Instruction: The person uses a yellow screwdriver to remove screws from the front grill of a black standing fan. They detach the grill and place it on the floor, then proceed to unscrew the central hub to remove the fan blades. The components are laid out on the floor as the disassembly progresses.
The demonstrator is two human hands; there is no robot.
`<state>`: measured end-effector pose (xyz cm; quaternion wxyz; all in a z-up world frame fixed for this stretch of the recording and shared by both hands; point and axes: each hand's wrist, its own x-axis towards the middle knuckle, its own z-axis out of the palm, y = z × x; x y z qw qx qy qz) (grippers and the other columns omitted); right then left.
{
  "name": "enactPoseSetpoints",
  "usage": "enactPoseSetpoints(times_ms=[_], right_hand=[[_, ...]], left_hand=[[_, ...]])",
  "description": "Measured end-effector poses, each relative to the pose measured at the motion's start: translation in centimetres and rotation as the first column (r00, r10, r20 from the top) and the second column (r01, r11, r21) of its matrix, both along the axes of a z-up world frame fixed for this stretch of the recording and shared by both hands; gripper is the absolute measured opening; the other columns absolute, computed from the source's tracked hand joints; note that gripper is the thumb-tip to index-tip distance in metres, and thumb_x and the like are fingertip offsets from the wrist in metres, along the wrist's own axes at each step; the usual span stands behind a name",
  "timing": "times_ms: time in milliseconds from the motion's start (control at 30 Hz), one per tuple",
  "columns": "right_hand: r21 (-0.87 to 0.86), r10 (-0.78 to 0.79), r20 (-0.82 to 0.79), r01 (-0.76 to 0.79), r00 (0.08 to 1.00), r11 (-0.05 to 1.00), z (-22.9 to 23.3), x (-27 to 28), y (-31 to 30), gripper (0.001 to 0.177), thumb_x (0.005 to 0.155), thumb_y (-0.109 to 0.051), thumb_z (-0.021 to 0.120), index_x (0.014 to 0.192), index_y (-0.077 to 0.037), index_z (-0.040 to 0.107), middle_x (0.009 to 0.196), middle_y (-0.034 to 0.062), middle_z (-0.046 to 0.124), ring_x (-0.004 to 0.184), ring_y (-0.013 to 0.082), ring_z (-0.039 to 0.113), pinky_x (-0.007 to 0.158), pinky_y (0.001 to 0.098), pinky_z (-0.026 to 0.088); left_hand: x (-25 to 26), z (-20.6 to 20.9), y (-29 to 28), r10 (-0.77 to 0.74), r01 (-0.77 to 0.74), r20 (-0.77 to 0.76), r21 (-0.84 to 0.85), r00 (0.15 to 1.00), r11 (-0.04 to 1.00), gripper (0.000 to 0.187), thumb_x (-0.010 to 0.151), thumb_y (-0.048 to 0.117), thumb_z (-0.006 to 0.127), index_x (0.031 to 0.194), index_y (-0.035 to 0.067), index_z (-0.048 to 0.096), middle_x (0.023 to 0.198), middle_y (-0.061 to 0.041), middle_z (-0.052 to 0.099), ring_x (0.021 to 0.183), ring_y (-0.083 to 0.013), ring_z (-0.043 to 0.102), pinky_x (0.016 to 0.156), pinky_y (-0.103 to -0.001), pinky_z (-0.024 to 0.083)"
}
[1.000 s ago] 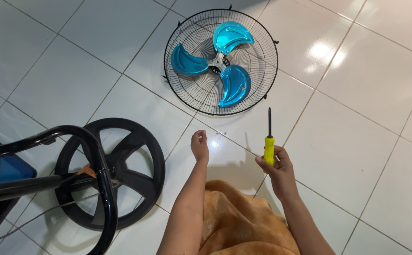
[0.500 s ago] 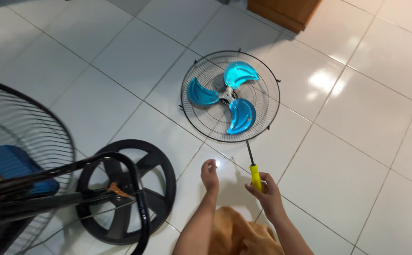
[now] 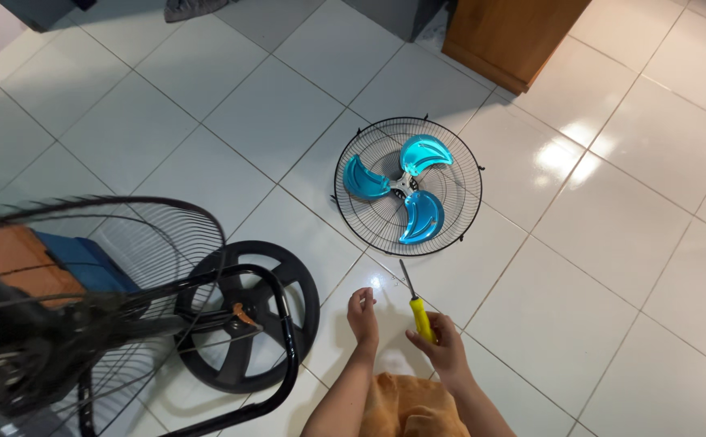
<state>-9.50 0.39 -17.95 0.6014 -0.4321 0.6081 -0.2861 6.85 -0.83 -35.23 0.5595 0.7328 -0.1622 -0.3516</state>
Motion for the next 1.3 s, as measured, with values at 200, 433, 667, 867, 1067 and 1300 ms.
enactPoseSetpoints(times_ms=[200, 433, 667, 867, 1067, 1300], right_hand=[[-0.012, 0.06, -0.064, -0.061, 0.996, 0.998, 6.9, 0.8, 1.4, 0.042, 0.083, -0.017, 0.083, 0.118, 0.0, 0.068, 0.1, 0.003, 0.054, 0.084, 0.0133, 0.054, 0.077, 0.0288, 0.05], [0.037, 0.129, -0.089, -0.126, 0.988, 0.991, 14.8, 1.4, 2.9, 0.04, 0.087, -0.023, 0.079, 0.12, -0.003, 0.071, 0.102, 0.0025, 0.052, 0.088, 0.0126, 0.052, 0.079, 0.0286, 0.047], [0.076, 0.147, -0.015, -0.145, 0.989, 0.987, 19.7, 1.6, 4.0, 0.036, 0.087, -0.022, 0.077, 0.117, -0.002, 0.072, 0.101, 0.0012, 0.052, 0.087, 0.0117, 0.053, 0.077, 0.0282, 0.047], [0.09, 0.202, 0.084, -0.21, 0.976, 0.974, 24.6, 1.6, 4.5, 0.037, 0.09, -0.019, 0.074, 0.122, -0.002, 0.073, 0.101, 0.0006, 0.053, 0.087, 0.0112, 0.051, 0.076, 0.0267, 0.046], [0.111, 0.312, 0.063, -0.318, 0.948, 0.942, 29.2, 1.9, 4.6, 0.04, 0.09, -0.023, 0.073, 0.127, -0.005, 0.071, 0.097, 0.0007, 0.053, 0.081, 0.0125, 0.051, 0.07, 0.0274, 0.044], [0.038, 0.418, 0.139, -0.426, 0.898, 0.904, 30.8, 3.8, 5.1, 0.044, 0.09, -0.022, 0.072, 0.131, -0.005, 0.066, 0.1, 0.0024, 0.062, 0.092, 0.0111, 0.062, 0.079, 0.0261, 0.05]], left_hand=[[0.0, 6.1, 1.3, 0.01, -0.009, 0.014, -0.021, 1.0, 1.0, 0.024, 0.095, 0.025, 0.068, 0.108, 0.004, 0.072, 0.1, -0.006, 0.074, 0.081, -0.0163, 0.072, 0.075, -0.03, 0.055], [0.4, 13.7, 3.8, 0.026, -0.026, 0.018, 0.004, 1.0, 1.0, 0.023, 0.096, 0.025, 0.068, 0.107, 0.005, 0.072, 0.097, -0.005, 0.075, 0.08, -0.0155, 0.071, 0.075, -0.029, 0.055], [0.3, 20.9, 6.3, 0.074, -0.078, -0.062, -0.056, 0.995, 0.995, 0.023, 0.096, 0.023, 0.069, 0.106, 0.003, 0.072, 0.094, -0.005, 0.073, 0.08, -0.0148, 0.068, 0.076, -0.029, 0.055], [0.5, 26.9, 8.2, 0.116, -0.123, -0.067, -0.099, 0.991, 0.987, 0.022, 0.097, 0.022, 0.067, 0.107, 0.003, 0.072, 0.095, -0.004, 0.074, 0.081, -0.0144, 0.068, 0.077, -0.028, 0.055], [1.2, 32.0, 10.1, 0.213, -0.222, -0.099, -0.086, 0.972, 0.971, 0.02, 0.097, 0.019, 0.069, 0.107, 0.002, 0.072, 0.093, -0.006, 0.073, 0.082, -0.0146, 0.067, 0.077, -0.028, 0.052], [3.8, 35.6, 12.5, 0.314, -0.319, -0.068, -0.297, 0.947, 0.9, 0.022, 0.102, 0.017, 0.063, 0.11, -0.002, 0.068, 0.097, -0.005, 0.072, 0.084, -0.0131, 0.065, 0.08, -0.026, 0.053]])
